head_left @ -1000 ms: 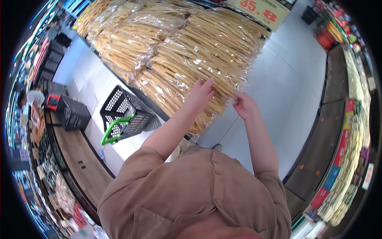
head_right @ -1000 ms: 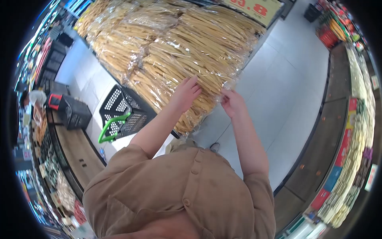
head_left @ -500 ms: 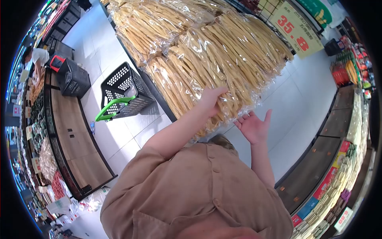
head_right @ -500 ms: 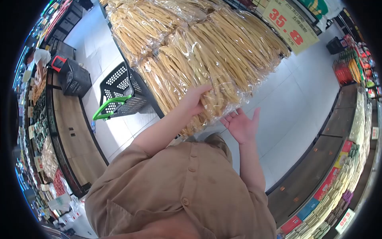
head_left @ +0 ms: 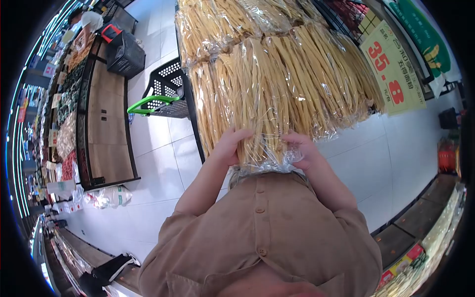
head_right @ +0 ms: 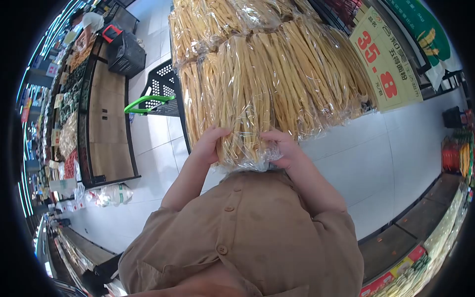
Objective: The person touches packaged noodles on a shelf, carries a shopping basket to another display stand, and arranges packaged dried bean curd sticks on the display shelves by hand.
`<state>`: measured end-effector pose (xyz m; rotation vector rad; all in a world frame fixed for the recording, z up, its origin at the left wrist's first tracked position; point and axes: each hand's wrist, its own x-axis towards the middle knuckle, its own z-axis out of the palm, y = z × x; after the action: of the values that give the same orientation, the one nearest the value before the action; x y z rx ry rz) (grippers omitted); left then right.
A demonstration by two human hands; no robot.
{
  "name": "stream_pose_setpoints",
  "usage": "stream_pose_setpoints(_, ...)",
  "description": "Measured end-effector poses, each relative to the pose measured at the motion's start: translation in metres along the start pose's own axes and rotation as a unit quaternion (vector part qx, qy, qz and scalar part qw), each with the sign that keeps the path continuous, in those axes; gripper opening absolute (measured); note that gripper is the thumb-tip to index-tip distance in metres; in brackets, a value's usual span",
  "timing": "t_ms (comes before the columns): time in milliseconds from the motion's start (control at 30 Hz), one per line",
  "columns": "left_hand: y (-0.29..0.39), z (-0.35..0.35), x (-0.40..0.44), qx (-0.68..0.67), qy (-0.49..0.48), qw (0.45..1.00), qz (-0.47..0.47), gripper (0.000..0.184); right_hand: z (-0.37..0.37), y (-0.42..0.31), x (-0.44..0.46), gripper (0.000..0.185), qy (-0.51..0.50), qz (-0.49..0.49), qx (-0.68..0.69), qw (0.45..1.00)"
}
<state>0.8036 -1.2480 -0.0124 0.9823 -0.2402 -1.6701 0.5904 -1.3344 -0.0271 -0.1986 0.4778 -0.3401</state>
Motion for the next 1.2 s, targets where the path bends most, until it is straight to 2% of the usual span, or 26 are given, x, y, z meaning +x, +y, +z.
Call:
stream_pose_setpoints(67, -0.003, -0.001, -0.007, 0.045, 0.075, 0.996, 0.015, 0.042, 0.002, -0.004, -0.005, 0.049, 0.003, -0.007, -0.031, 1.0)
stream_pose_setpoints(200, 0.009, -0.008, -0.018, 0.089, 0.09, 0.991, 0.037, 0.044, 0.01, -0.012, -0.015, 0.05, 0.039, -0.043, -0.148, 0.987)
stream_pose_setpoints(233, 0.015, -0.003, -0.022, 0.075, 0.086, 0.992, 0.059, 0.039, 0.013, -0.014, -0.018, 0.05, 0.05, -0.057, -0.178, 0.981)
stream_pose_setpoints(333, 0.037, -0.006, -0.032, 0.087, 0.081, 0.989, 0.083, 0.045, -0.006, -0.025, -0.01, 0.053, 0.056, -0.08, -0.134, 0.986)
stream_pose_setpoints(433, 0.052, -0.004, -0.046, -0.032, 0.037, 0.994, 0.101, 0.056, 0.008, -0.032, -0.017, 0.063, 0.07, -0.105, -0.107, 0.986)
stream_pose_setpoints(467, 0.056, -0.001, -0.051, -0.085, 0.025, 0.991, 0.098, 0.059, 0.0, -0.03, -0.015, 0.066, 0.082, -0.105, -0.176, 0.975)
stream_pose_setpoints(500, 0.061, -0.015, -0.054, -0.156, -0.076, 0.983, 0.053, 0.06, -0.016, -0.026, -0.008, 0.069, 0.094, -0.106, -0.244, 0.959)
stream_pose_setpoints(600, 0.064, 0.009, -0.061, -0.133, 0.003, 0.982, 0.135, 0.061, -0.037, -0.007, 0.003, 0.077, 0.084, -0.157, -0.368, 0.913)
stream_pose_setpoints(633, 0.063, 0.017, -0.061, -0.087, 0.009, 0.984, 0.155, 0.063, -0.038, -0.004, 0.004, 0.079, 0.071, -0.184, -0.396, 0.897)
stream_pose_setpoints(733, 0.059, 0.029, -0.053, -0.026, -0.027, 0.985, 0.167, 0.063, -0.028, -0.008, -0.013, 0.084, 0.065, -0.231, -0.556, 0.796)
stream_pose_setpoints(833, 0.038, 0.027, -0.036, 0.061, 0.019, 0.982, 0.179, 0.062, -0.025, -0.017, -0.025, 0.089, 0.046, -0.227, -0.733, 0.64)
stream_pose_setpoints(933, 0.006, 0.04, -0.009, 0.158, 0.082, 0.966, 0.185, 0.059, -0.014, -0.021, -0.03, 0.088, 0.067, -0.162, -0.719, 0.673)
stream_pose_setpoints(1033, -0.025, 0.035, 0.011, 0.272, 0.144, 0.937, 0.166, 0.061, -0.012, -0.023, -0.034, 0.082, 0.063, -0.189, -0.736, 0.647)
stream_pose_setpoints(1100, -0.034, 0.036, 0.01, 0.311, 0.176, 0.921, 0.152, 0.065, -0.007, -0.032, -0.048, 0.075, 0.063, -0.155, -0.733, 0.659)
stream_pose_setpoints(1133, -0.032, 0.043, 0.006, 0.384, 0.2, 0.886, 0.163, 0.068, -0.005, -0.037, -0.056, 0.072, 0.065, -0.136, -0.731, 0.665)
stream_pose_setpoints(1200, -0.022, 0.058, -0.009, 0.52, 0.244, 0.799, 0.179, 0.076, -0.007, -0.045, -0.069, 0.067, 0.075, -0.189, -0.734, 0.648)
